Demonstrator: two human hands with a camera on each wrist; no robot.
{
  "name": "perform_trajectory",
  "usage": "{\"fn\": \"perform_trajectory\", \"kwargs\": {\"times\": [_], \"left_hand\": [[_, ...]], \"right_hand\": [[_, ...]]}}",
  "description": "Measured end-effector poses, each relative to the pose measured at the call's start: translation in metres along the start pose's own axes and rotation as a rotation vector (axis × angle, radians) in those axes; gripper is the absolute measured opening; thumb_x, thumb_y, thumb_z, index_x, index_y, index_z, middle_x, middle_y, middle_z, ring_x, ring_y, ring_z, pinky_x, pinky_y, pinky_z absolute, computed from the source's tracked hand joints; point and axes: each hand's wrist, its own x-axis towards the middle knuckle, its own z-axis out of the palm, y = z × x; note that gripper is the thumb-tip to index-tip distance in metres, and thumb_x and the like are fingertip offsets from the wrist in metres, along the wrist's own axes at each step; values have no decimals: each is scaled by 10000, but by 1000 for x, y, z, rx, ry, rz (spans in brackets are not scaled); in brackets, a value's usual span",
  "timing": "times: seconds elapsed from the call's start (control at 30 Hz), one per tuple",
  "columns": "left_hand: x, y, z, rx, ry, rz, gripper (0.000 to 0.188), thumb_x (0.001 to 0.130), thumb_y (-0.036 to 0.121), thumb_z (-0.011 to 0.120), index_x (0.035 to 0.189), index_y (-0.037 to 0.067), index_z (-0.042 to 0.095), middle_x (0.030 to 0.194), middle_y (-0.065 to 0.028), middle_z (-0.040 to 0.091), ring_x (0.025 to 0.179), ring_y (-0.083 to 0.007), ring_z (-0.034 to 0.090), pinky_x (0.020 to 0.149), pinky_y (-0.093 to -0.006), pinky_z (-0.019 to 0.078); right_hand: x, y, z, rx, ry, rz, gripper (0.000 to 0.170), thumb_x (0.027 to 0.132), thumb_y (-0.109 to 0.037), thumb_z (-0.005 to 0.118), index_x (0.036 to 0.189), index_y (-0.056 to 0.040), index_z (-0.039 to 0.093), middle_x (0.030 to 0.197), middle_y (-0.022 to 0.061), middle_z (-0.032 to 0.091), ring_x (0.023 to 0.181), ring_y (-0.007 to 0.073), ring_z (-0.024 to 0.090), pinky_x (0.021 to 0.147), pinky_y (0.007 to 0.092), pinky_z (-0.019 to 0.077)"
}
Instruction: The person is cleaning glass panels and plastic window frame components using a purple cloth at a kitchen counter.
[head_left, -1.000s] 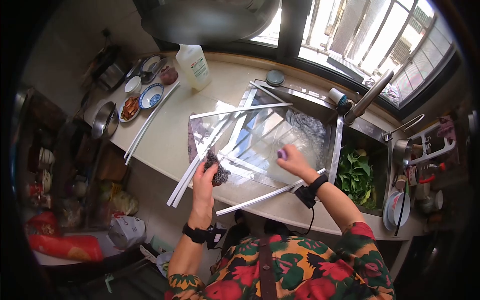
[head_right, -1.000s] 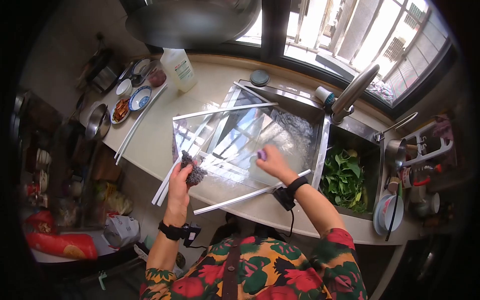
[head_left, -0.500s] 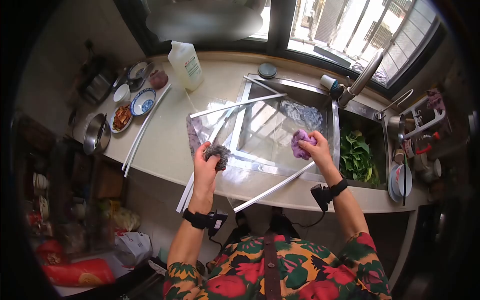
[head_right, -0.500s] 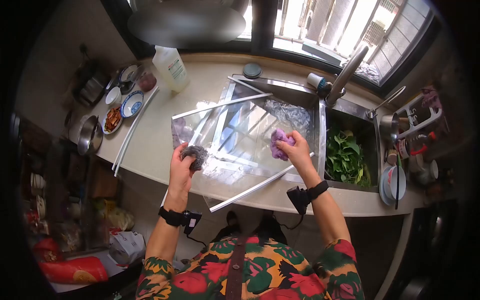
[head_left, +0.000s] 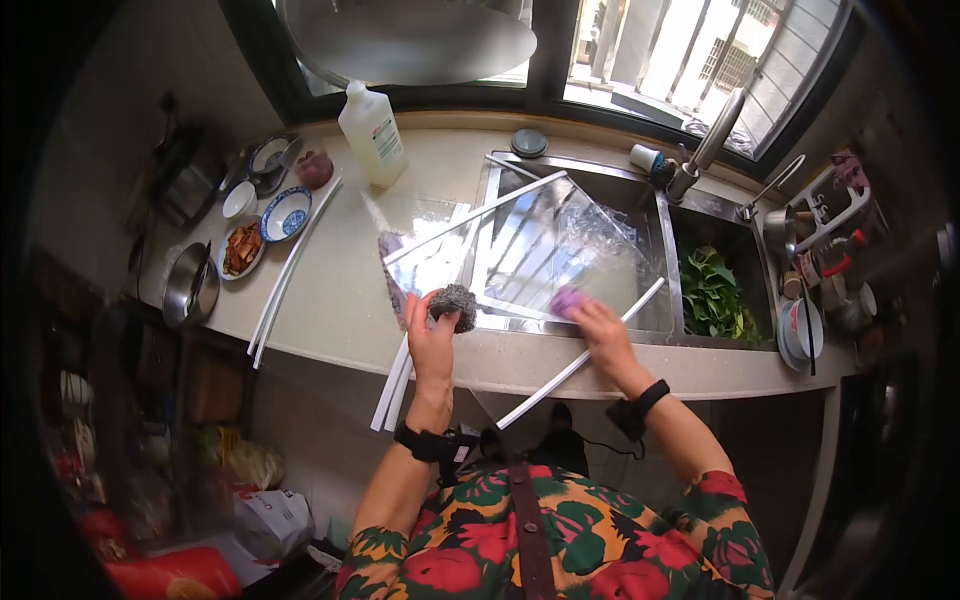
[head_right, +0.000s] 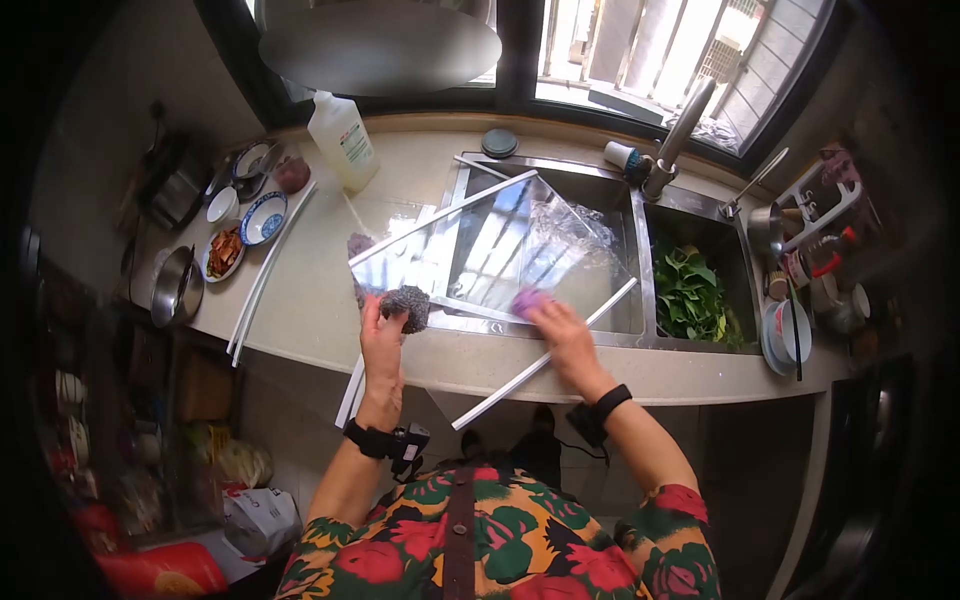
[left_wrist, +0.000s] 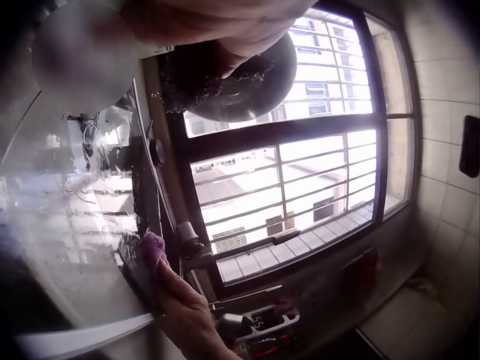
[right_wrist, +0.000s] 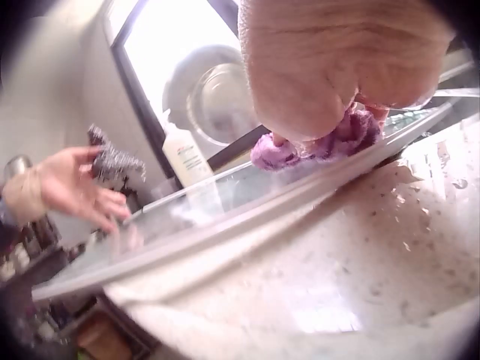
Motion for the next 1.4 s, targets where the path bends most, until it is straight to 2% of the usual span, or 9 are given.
{"fn": "perform_trajectory", "kwargs": {"times": [0.07, 0.1, 0.23, 0.47, 0.63, 0.8, 1.0, 1.2, 1.4], "left_hand": [[-1, 4, -1, -317, 2, -133, 304, 768, 52, 610, 1065, 16, 558, 1334, -142, 296, 1206, -203, 349, 954, -283, 325], [1, 7, -1, -275, 80, -111, 298, 787, 45, 592, 1080, 21, 542, 1217, -99, 425, 1095, -168, 448, 896, -256, 361], [-4, 18, -10, -228, 167, -244, 261, 807, 94, 579, 1062, 61, 532, 931, -6, 566, 825, -97, 520, 708, -242, 402], [-5, -3, -21, -374, 55, -454, 202, 847, 188, 524, 1046, 169, 494, 949, -10, 566, 827, -149, 541, 690, -330, 435], [-4, 10, -20, -550, 131, -628, 269, 861, 282, 517, 1099, 207, 417, 1057, -27, 512, 880, -239, 541, 743, -529, 417], [-1, -2, -28, -669, 117, -636, 308, 884, 388, 454, 1109, 178, 465, 1088, 2, 505, 996, -291, 509, 828, -571, 349], [-2, -1, -26, -760, 132, -630, 356, 883, 425, 437, 1079, 133, 497, 1090, -13, 499, 1074, -303, 464, 860, -567, 326], [-17, -10, -32, -830, 64, -577, 368, 886, 420, 415, 1094, 131, 507, 1164, -50, 494, 1107, -289, 445, 888, -601, 293], [-38, -9, -41, -962, 28, -608, 381, 863, 386, 380, 1097, 123, 525, 1170, -88, 517, 1133, -293, 432, 909, -614, 274]], "right_hand": [[-4, -8, 4, -8, -20, 16, 371, 779, -20, 520, 1129, -130, 569, 1216, 133, 513, 1146, 329, 440, 917, 398, 378], [-5, -12, 5, -12, -47, 30, 367, 799, -34, 515, 1148, -137, 558, 1226, 130, 505, 1167, 330, 422, 919, 398, 371], [4, 4, 7, -11, 0, 70, 404, 780, -48, 537, 1169, -156, 543, 1237, 126, 496, 1168, 330, 418, 902, 425, 356], [-8, -14, 15, -50, 28, 112, 394, 762, -49, 546, 1147, -129, 552, 1233, 132, 498, 1162, 347, 418, 899, 417, 365], [-57, -84, 24, 116, -121, -325, 379, 727, -70, 546, 1090, -169, 585, 1185, 80, 534, 1140, 289, 440, 855, 413, 386], [-20, -124, 18, 35, -302, -517, 410, 751, -74, 538, 1150, -170, 536, 1206, 100, 511, 1144, 292, 447, 899, 397, 379], [67, -24, 46, -10, -26, -65, 385, 781, -75, 495, 1162, -131, 495, 1216, 124, 489, 1142, 343, 426, 891, 439, 392], [-7, -19, -1, -182, -100, 42, 373, 780, -82, 518, 1151, -122, 529, 1192, 131, 512, 1136, 345, 418, 841, 440, 413], [-19, -79, -2, -24, -392, -516, 490, 728, -77, 523, 1207, -167, 478, 1252, 85, 465, 1201, 300, 375, 882, 416, 376]]}}
